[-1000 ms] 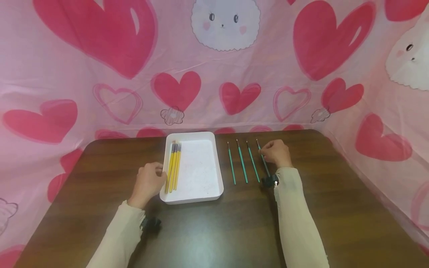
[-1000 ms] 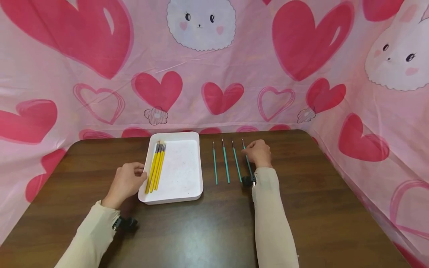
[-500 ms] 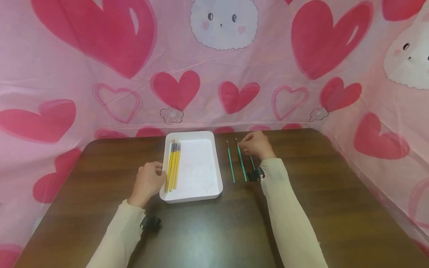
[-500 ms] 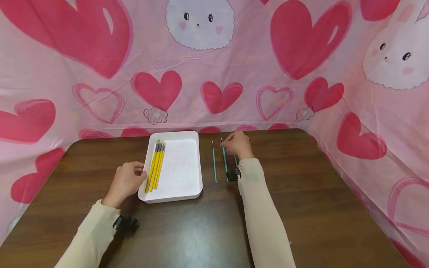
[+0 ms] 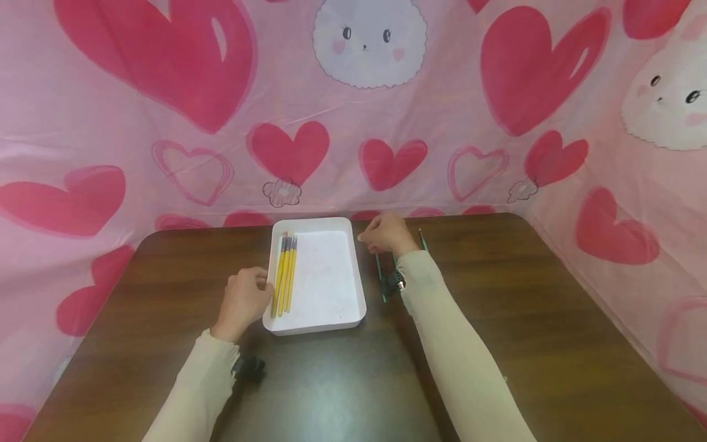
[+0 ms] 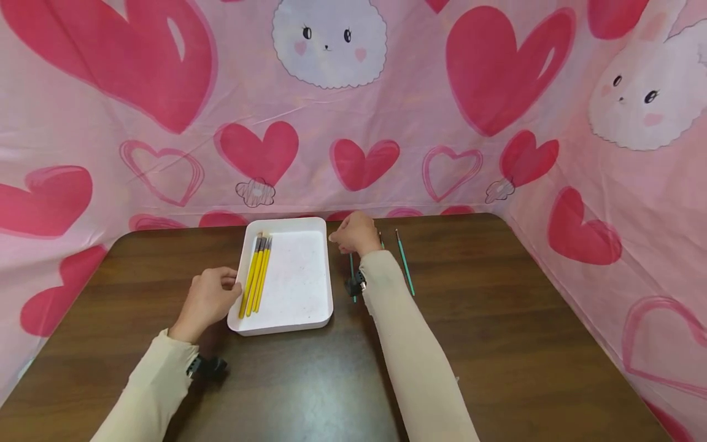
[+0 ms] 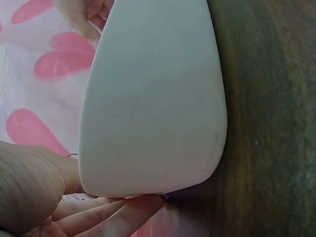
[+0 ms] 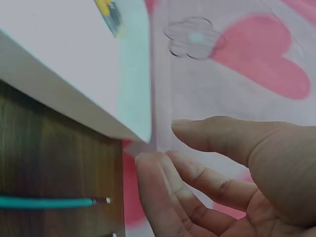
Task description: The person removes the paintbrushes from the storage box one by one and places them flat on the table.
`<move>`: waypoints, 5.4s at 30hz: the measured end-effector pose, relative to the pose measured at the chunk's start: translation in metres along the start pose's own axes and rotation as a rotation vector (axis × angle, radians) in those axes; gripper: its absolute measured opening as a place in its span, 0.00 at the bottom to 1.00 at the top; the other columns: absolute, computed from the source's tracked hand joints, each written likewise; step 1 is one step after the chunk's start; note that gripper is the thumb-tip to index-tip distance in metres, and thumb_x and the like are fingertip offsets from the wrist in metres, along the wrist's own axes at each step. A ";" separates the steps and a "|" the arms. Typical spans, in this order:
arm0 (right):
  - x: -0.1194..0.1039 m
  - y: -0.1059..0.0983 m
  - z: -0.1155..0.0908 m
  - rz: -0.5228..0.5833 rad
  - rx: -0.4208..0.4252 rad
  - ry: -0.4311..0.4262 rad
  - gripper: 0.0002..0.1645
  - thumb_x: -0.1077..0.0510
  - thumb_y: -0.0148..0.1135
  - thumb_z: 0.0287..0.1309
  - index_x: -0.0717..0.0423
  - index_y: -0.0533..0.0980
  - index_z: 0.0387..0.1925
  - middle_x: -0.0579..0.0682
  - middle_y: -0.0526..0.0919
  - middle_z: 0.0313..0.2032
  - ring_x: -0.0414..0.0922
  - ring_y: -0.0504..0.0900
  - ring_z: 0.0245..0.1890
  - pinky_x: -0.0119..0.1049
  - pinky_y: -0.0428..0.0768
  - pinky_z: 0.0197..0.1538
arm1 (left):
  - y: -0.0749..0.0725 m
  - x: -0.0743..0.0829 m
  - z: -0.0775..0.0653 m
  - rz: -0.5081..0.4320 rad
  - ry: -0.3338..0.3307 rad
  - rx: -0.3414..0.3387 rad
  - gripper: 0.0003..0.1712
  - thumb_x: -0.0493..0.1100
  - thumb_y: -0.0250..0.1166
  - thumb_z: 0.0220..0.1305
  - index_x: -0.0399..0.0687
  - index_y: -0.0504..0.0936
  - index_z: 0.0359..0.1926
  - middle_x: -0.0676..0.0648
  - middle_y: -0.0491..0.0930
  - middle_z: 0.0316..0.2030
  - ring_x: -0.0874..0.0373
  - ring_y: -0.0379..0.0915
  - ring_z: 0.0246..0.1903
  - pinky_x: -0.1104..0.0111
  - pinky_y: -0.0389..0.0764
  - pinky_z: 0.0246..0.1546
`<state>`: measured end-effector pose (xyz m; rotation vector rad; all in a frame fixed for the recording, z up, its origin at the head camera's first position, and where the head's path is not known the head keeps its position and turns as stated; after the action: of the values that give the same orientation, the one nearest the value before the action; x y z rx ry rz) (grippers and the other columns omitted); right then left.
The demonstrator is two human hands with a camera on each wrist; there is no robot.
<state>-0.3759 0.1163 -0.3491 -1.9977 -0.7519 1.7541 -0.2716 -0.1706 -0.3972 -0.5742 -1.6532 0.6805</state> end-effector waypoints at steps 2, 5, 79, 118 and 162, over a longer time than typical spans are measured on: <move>-0.006 0.010 0.003 0.005 -0.007 -0.013 0.11 0.60 0.71 0.59 0.67 0.83 0.37 0.59 0.87 0.32 0.46 0.86 0.26 0.43 0.90 0.42 | 0.000 -0.001 0.000 -0.002 -0.003 -0.001 0.23 0.41 0.62 0.71 0.36 0.77 0.63 0.32 0.81 0.58 0.39 0.83 0.51 0.46 0.86 0.51; -0.012 0.025 0.006 -0.045 -0.021 -0.016 0.12 0.58 0.71 0.59 0.65 0.86 0.35 0.56 0.87 0.29 0.45 0.85 0.25 0.41 0.90 0.40 | 0.001 -0.003 0.000 -0.006 -0.012 -0.007 0.24 0.41 0.62 0.71 0.36 0.77 0.63 0.32 0.81 0.58 0.39 0.83 0.51 0.46 0.86 0.51; -0.059 0.127 -0.002 -0.306 -0.116 -0.017 0.25 0.57 0.72 0.57 0.64 0.75 0.52 0.53 0.82 0.33 0.45 0.83 0.28 0.33 0.81 0.32 | -0.004 -0.002 0.000 -0.035 -0.011 -0.029 0.23 0.40 0.65 0.69 0.34 0.79 0.61 0.33 0.83 0.54 0.41 0.84 0.48 0.49 0.87 0.51; 0.007 0.022 -0.030 0.044 -0.018 -0.016 0.17 0.56 0.69 0.62 0.61 0.83 0.50 0.58 0.88 0.43 0.48 0.89 0.34 0.43 0.90 0.44 | 0.002 -0.003 0.000 -0.013 -0.013 -0.016 0.22 0.41 0.64 0.69 0.36 0.79 0.61 0.34 0.83 0.55 0.41 0.83 0.49 0.48 0.87 0.51; 0.069 -0.054 -0.022 0.058 0.081 0.075 0.20 0.55 0.67 0.65 0.64 0.81 0.52 0.62 0.85 0.50 0.55 0.85 0.43 0.48 0.86 0.56 | 0.001 -0.002 0.003 0.018 0.026 -0.009 0.22 0.41 0.62 0.70 0.35 0.78 0.61 0.32 0.82 0.56 0.39 0.83 0.50 0.46 0.86 0.52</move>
<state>-0.3565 0.2027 -0.3675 -2.0377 -0.5947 1.7032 -0.2740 -0.1716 -0.3991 -0.6025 -1.6298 0.6760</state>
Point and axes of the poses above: each hand's wrist, its own z-axis towards the middle knuckle, its own y-axis out of the palm, x = y × z, the point moved 8 cm from there along z, towards the middle knuckle
